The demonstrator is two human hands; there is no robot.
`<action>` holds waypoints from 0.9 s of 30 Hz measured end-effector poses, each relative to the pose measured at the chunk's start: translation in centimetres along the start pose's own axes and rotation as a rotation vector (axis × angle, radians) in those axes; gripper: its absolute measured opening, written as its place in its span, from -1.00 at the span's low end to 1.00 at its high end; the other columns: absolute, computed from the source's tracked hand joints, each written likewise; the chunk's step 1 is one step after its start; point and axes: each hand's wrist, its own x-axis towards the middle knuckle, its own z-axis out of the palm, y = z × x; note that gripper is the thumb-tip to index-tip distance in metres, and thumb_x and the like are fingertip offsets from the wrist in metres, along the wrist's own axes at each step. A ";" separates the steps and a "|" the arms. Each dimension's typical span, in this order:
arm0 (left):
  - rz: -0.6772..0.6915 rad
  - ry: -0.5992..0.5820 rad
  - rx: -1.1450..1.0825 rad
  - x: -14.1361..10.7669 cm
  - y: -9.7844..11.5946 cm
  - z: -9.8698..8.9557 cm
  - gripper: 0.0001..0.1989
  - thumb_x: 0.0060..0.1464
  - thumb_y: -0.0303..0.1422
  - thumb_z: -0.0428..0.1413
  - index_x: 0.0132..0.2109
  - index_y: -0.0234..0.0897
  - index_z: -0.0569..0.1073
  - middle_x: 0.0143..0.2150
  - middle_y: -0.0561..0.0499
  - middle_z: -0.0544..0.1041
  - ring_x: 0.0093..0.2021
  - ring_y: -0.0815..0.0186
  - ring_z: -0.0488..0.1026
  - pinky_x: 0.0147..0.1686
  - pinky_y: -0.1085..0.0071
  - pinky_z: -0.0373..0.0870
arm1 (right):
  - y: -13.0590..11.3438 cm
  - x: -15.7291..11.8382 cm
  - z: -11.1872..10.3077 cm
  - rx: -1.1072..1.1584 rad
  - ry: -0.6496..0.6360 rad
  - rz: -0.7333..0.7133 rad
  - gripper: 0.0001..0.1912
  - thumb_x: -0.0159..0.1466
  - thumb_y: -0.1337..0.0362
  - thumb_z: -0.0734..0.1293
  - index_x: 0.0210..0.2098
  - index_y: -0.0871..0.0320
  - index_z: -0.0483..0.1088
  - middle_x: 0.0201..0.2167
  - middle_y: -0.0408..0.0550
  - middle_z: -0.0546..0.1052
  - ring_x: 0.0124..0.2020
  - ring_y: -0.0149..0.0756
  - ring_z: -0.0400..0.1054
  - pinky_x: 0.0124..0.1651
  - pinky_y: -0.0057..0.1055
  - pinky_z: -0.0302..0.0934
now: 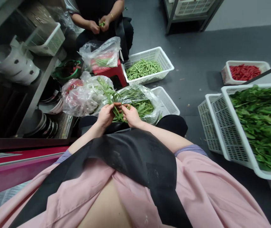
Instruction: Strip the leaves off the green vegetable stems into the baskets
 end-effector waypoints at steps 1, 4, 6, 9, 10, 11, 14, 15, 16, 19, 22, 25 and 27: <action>0.003 0.006 -0.004 0.0 0.2 -0.2 -0.84 0.00 -0.32 0.17 -0.38 -0.37 0.45 -0.41 -0.05 0.54 -0.35 0.31 0.52 -0.32 0.41 0.41 | -0.2 0.1 -0.3 0.014 -0.018 0.010 -0.60 0.09 0.05 0.45 -0.40 0.11 0.16 -0.71 -0.41 0.00 -0.74 -0.62 -0.20 -0.70 -0.60 -0.25; -0.028 -0.011 0.017 -0.2 1.1 -0.8 -0.81 0.01 -0.29 0.17 -0.34 -0.34 0.40 -0.50 0.04 0.47 -0.55 0.40 0.42 -0.49 0.44 0.37 | -0.8 0.2 -1.1 0.066 -0.081 0.049 -0.65 0.15 0.08 0.41 -0.38 0.11 0.18 -0.70 -0.40 -0.04 -0.72 -0.60 -0.23 -0.69 -0.62 -0.24; -0.056 -0.045 0.055 -0.7 1.5 -0.8 -0.80 0.01 -0.28 0.18 -0.32 -0.33 0.38 -0.57 0.13 0.38 -0.66 0.47 0.29 -0.61 0.50 0.27 | -1.0 0.2 -1.5 0.096 -0.089 0.049 -0.68 0.16 0.10 0.41 -0.36 0.12 0.20 -0.68 -0.39 0.00 -0.71 -0.60 -0.21 -0.69 -0.62 -0.23; -0.092 -0.091 0.112 -1.4 1.7 -0.4 -0.78 0.02 -0.26 0.18 -0.30 -0.31 0.36 -0.62 0.19 0.26 -0.73 0.54 0.12 -0.72 0.58 0.09 | -1.2 0.1 -1.5 0.102 -0.076 0.024 -0.68 0.15 0.11 0.41 -0.35 0.12 0.21 -0.64 -0.36 0.07 -0.70 -0.61 -0.15 -0.68 -0.62 -0.21; -0.104 -0.102 0.131 -1.6 1.7 -0.3 -0.77 0.02 -0.24 0.18 -0.29 -0.31 0.36 -0.62 0.20 0.25 -0.73 0.56 0.08 -0.73 0.59 0.04 | -1.3 0.1 -1.5 0.092 -0.070 0.010 -0.68 0.15 0.11 0.41 -0.35 0.12 0.21 -0.62 -0.35 0.10 -0.70 -0.61 -0.12 -0.68 -0.62 -0.19; -0.114 -0.113 0.153 -1.8 1.7 -0.1 -0.75 0.03 -0.23 0.18 -0.28 -0.32 0.36 -0.62 0.20 0.24 -0.74 0.57 0.06 -0.74 0.60 0.01 | -1.5 0.1 -1.6 0.078 -0.060 -0.011 -0.68 0.14 0.10 0.41 -0.35 0.12 0.21 -0.60 -0.33 0.14 -0.68 -0.60 -0.07 -0.67 -0.62 -0.16; -0.113 -0.144 0.209 -2.1 1.6 0.1 -0.71 0.05 -0.18 0.16 -0.20 -0.32 0.37 -0.62 0.20 0.24 -0.74 0.57 0.03 -0.75 0.61 -0.04 | -3.2 0.5 -3.3 -0.022 0.027 -0.161 -0.68 0.16 0.06 0.37 -0.35 0.11 0.20 -0.50 -0.25 0.28 -0.60 -0.56 0.12 -0.62 -0.60 0.02; -0.106 -0.149 0.223 -2.2 1.6 0.1 -0.69 0.05 -0.17 0.16 -0.18 -0.31 0.37 -0.63 0.20 0.25 -0.74 0.57 0.03 -0.76 0.61 -0.05 | -4.3 0.9 -4.6 -0.094 0.081 -0.240 -0.69 0.19 0.04 0.34 -0.34 0.11 0.20 -0.45 -0.21 0.33 -0.55 -0.53 0.18 -0.59 -0.59 0.08; -0.099 -0.146 0.234 -2.3 1.7 0.0 -0.69 0.06 -0.16 0.15 -0.17 -0.31 0.37 -0.63 0.20 0.26 -0.75 0.57 0.03 -0.76 0.62 -0.05 | -5.5 1.3 -6.2 -0.191 0.150 -0.324 -0.70 0.22 0.02 0.31 -0.32 0.10 0.20 -0.42 -0.17 0.36 -0.51 -0.50 0.23 -0.55 -0.56 0.14; -0.084 -0.113 0.259 -2.4 1.9 -0.1 -0.69 0.05 -0.14 0.16 -0.21 -0.28 0.35 -0.64 0.19 0.30 -0.76 0.56 0.03 -0.77 0.62 -0.06 | -9.8 3.5 -12.9 -0.595 0.449 -0.502 -0.69 0.30 -0.01 0.17 -0.18 0.11 0.24 -0.35 -0.04 0.43 -0.43 -0.39 0.33 -0.46 -0.46 0.24; -0.082 -0.122 0.259 -2.5 2.1 -0.1 -0.69 0.03 -0.13 0.18 -0.26 -0.27 0.33 -0.65 0.18 0.32 -0.77 0.56 0.04 -0.79 0.62 -0.06 | -13.0 5.9 -19.7 -0.954 0.708 -0.356 -0.58 0.28 0.02 0.20 -0.07 0.25 0.30 -0.25 0.18 0.47 -0.32 -0.20 0.41 -0.31 -0.23 0.33; -0.112 -0.172 0.207 -2.4 2.4 -0.3 -0.69 0.03 -0.13 0.18 -0.27 -0.27 0.33 -0.66 0.19 0.31 -0.79 0.56 0.02 -0.80 0.62 -0.04 | -14.1 7.1 -22.5 -1.242 0.840 -0.080 -0.38 0.09 0.09 0.41 0.01 0.39 0.31 -0.04 0.43 0.42 -0.07 0.02 0.38 -0.02 -0.02 0.27; -0.152 -0.196 0.153 -2.3 2.7 -0.5 -0.71 0.06 -0.13 0.16 -0.27 -0.27 0.33 -0.67 0.19 0.30 -0.80 0.56 0.00 -0.80 0.63 -0.03 | -13.7 7.1 -21.1 -1.347 0.799 -0.156 -0.39 0.09 0.18 0.41 0.06 0.40 0.32 0.05 0.45 0.37 0.04 0.05 0.33 0.10 -0.01 0.18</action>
